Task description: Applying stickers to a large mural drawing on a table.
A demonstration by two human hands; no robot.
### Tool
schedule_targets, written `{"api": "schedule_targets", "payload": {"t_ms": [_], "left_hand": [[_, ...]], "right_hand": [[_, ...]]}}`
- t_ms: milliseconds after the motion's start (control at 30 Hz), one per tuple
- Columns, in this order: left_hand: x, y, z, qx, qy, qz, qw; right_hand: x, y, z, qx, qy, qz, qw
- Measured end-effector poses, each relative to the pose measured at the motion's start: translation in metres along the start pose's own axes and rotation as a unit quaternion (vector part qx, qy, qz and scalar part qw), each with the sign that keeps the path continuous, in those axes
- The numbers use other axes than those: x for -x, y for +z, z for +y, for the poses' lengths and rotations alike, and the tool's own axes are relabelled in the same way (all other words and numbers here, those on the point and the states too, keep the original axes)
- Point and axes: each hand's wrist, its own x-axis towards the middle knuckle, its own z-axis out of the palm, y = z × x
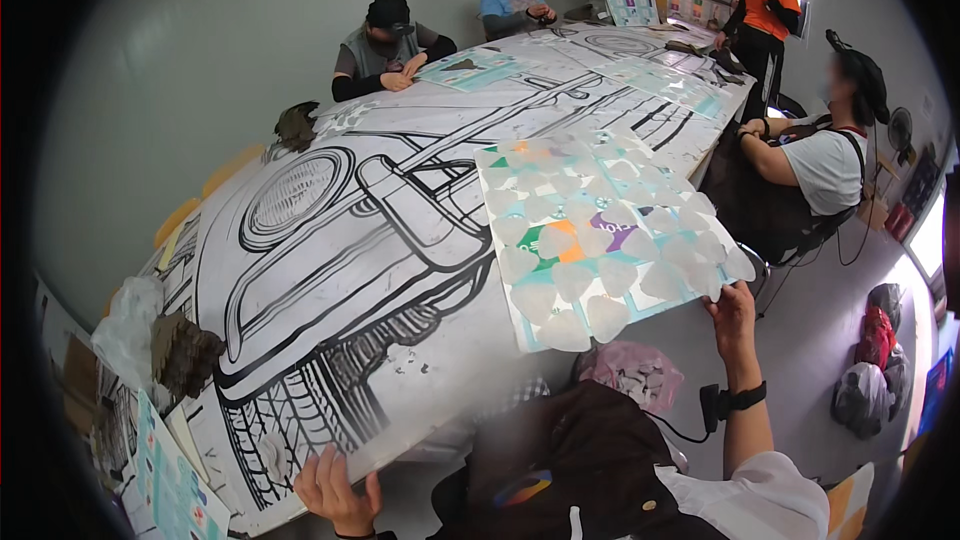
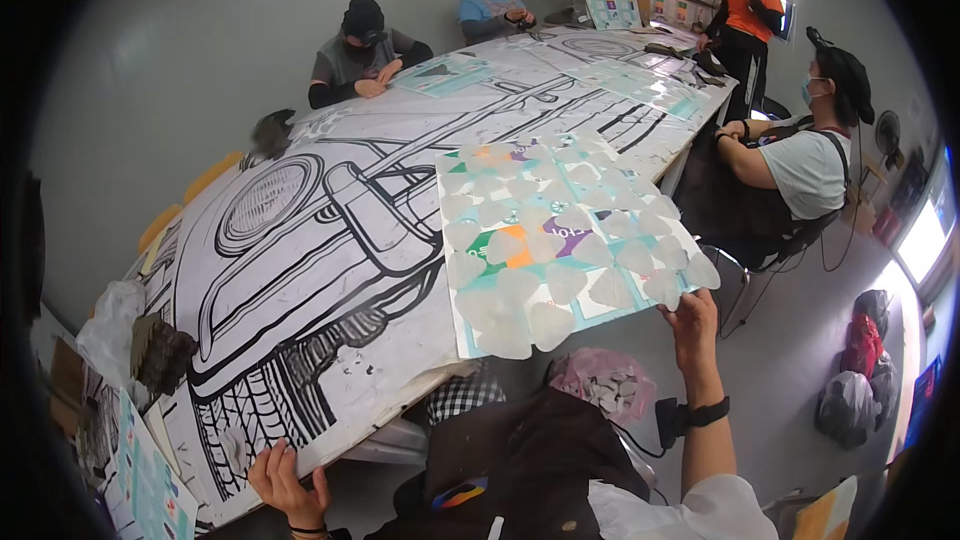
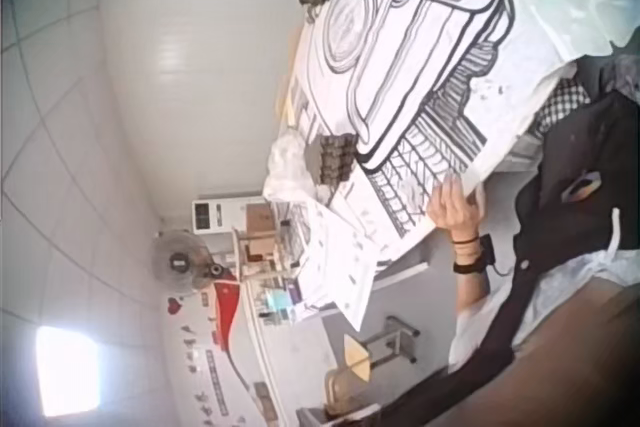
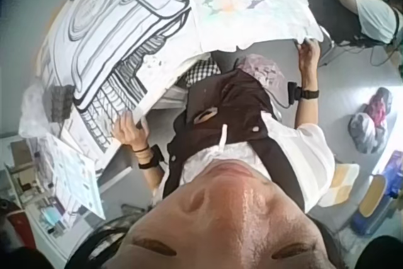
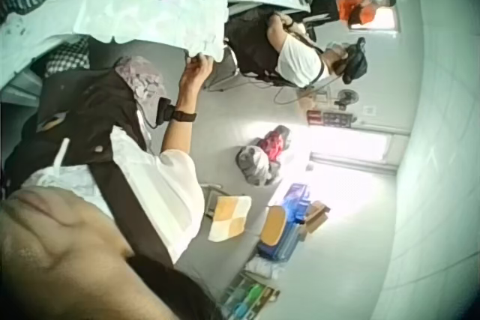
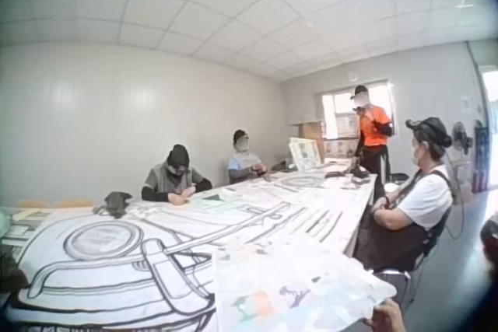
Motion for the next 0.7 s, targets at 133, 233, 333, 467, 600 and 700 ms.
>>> {"api": "schedule_targets", "payload": {"t_ms": [133, 233, 333, 467, 600, 700], "left_hand": [[-0.002, -0.005, 0.006, 0.033, -0.004, 0.006, 0.999], [-0.007, -0.004, 0.018, 0.092, 0.002, 0.027, 0.995], [-0.012, 0.001, 0.034, 0.139, 0.014, 0.033, 0.990], [-0.021, 0.013, 0.051, 0.175, 0.020, 0.056, 0.983], [-0.028, 0.018, 0.055, 0.178, 0.023, 0.062, 0.982], [-0.029, 0.017, 0.056, 0.176, 0.021, 0.064, 0.982]], "right_hand": [[0.010, -0.004, -0.010, 0.017, 0.008, 0.010, 1.000], [0.021, 0.004, -0.007, -0.021, 0.007, 0.003, 1.000], [0.035, 0.017, 0.004, -0.049, 0.027, 0.019, 0.998], [0.045, 0.017, 0.017, -0.061, 0.040, 0.055, 0.996], [0.038, -0.003, 0.024, -0.082, 0.061, 0.061, 0.993], [0.037, -0.008, 0.023, -0.070, 0.085, 0.078, 0.991]]}}
